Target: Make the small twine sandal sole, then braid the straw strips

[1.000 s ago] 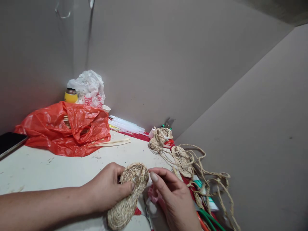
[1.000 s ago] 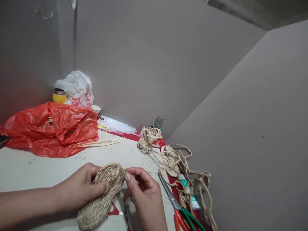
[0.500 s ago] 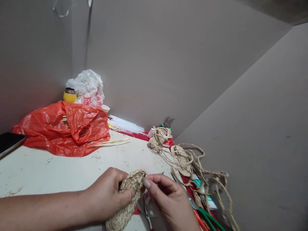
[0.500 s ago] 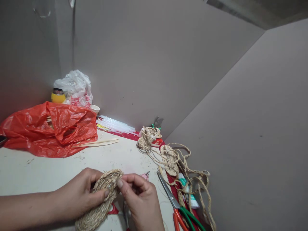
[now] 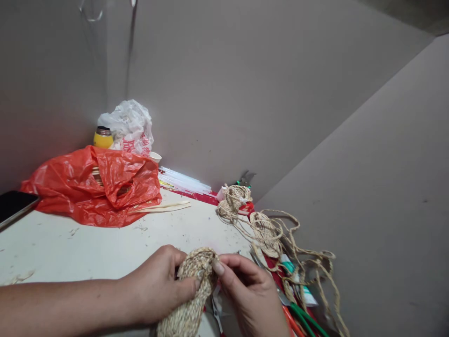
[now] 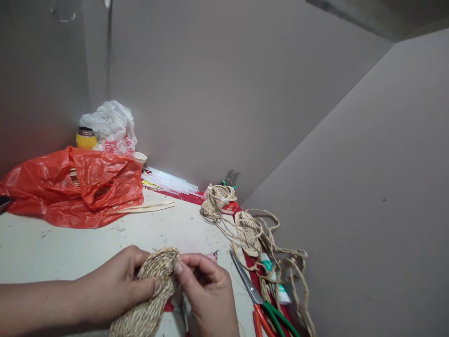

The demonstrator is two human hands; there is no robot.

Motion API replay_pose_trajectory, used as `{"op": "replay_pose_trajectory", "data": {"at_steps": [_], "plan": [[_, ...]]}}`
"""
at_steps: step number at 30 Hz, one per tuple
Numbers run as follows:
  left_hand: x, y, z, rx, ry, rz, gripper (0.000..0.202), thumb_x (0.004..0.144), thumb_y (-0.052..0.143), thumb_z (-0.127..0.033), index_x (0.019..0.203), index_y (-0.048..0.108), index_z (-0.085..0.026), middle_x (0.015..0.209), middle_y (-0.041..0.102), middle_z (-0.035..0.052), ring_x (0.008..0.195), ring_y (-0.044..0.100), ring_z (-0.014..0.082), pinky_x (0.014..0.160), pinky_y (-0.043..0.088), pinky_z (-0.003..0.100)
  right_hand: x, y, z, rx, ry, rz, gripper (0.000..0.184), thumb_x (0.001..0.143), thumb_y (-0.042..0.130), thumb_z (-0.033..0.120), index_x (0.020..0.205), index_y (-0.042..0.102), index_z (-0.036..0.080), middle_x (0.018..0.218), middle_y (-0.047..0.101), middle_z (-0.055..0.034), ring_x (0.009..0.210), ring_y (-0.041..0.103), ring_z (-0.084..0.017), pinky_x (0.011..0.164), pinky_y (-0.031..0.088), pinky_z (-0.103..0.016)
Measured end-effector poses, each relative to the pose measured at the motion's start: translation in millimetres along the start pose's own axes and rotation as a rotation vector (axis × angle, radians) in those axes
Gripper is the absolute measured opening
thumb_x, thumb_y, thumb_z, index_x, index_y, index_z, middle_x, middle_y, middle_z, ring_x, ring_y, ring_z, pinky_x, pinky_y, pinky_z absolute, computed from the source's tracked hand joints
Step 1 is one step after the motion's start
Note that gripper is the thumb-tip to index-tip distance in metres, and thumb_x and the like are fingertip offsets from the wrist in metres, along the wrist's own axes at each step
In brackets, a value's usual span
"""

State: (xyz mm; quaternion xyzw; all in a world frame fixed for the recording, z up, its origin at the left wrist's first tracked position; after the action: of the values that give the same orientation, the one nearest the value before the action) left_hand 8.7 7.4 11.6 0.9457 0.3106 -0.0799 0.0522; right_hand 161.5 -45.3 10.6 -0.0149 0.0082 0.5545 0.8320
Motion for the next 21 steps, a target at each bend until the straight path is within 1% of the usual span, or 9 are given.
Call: {"op": "replay_pose_trajectory", "data": {"at_steps": [4,6,9,13,16,19,21], "plan": [[-0.6,-1.4,1.4,0.036,0.013,-0.039,0.012,0.071,0.049,-0.024,0.062,0.047,-0.016,0.056,0.035,-0.0057,0.052,0.031,0.0077,0.046,0.027,0.020,0.8,0.3,6.8,-0.043,0.002,0.078,0.024,0.058,0.082,0.035,0.065,0.069,0.015,0.057,0.061,-0.0008,0.051,0.049,-0.011,0.049,0.041,-0.021],[0.0,-2.4,1.7,0.026,0.016,-0.045,0.011,0.070,0.049,-0.023,0.062,0.049,-0.015,0.055,0.037,-0.0057,0.052,0.033,0.0078,0.046,0.028,0.020,1.4,-1.0,6.5,-0.065,0.002,0.103,0.025,0.059,0.081,0.036,0.064,0.068,0.015,0.056,0.059,-0.0006,0.051,0.048,-0.010,0.048,0.040,-0.020],[2.1,-3.6,0.6,-0.065,0.019,-0.035,0.011,0.069,0.050,-0.021,0.066,0.056,-0.013,0.056,0.048,-0.0039,0.052,0.042,0.0086,0.048,0.033,0.020,3.0,-5.1,1.4,-0.065,0.010,0.117,0.027,0.065,0.077,0.038,0.064,0.065,0.015,0.055,0.056,0.0004,0.050,0.045,-0.009,0.046,0.037,-0.019],[4.8,-5.3,-1.6,-0.245,0.015,-0.006,0.012,0.070,0.053,-0.021,0.068,0.061,-0.012,0.061,0.061,0.0004,0.054,0.054,0.0107,0.053,0.042,0.021,5.6,-8.4,-3.6,0.048,0.021,0.061,0.026,0.072,0.072,0.040,0.073,0.060,0.017,0.055,0.049,0.0039,0.046,0.042,-0.008,0.044,0.035,-0.019],[5.0,-7.2,-4.3,-0.308,0.034,0.000,0.012,0.071,0.057,-0.021,0.071,0.064,-0.011,0.065,0.066,0.0022,0.057,0.058,0.0114,0.056,0.045,0.021,5.4,-3.7,-0.5,0.074,0.019,0.052,0.027,0.070,0.074,0.038,0.085,0.062,0.019,0.064,0.053,0.0025,0.050,0.045,-0.009,0.045,0.036,-0.018],[3.8,-8.0,-7.3,-0.338,0.049,0.007,0.013,0.072,0.060,-0.021,0.076,0.066,-0.011,0.067,0.067,0.0027,0.058,0.059,0.0115,0.057,0.046,0.021,2.8,4.0,5.1,0.034,0.047,0.115,0.034,0.066,0.077,0.037,0.092,0.065,0.019,0.074,0.060,-0.0011,0.060,0.051,-0.011,0.049,0.040,-0.018],[3.0,-7.4,-7.7,-0.346,0.061,0.028,0.015,0.071,0.060,-0.020,0.079,0.068,-0.010,0.068,0.068,0.0035,0.059,0.060,0.0119,0.058,0.046,0.022,0.9,8.2,7.7,0.031,0.077,0.167,0.035,0.066,0.077,0.037,0.094,0.066,0.019,0.077,0.063,-0.0021,0.063,0.054,-0.013,0.051,0.043,-0.019]]}}
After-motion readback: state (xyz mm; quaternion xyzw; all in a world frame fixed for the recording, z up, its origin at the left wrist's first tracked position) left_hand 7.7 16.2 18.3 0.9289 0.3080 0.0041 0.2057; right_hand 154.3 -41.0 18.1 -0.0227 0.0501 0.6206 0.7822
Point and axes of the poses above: each hand's wrist, its own x-axis towards the middle knuckle, its own y-axis out of the palm, z = x × y, the point moved 2 cm from there along x, towards the middle knuckle
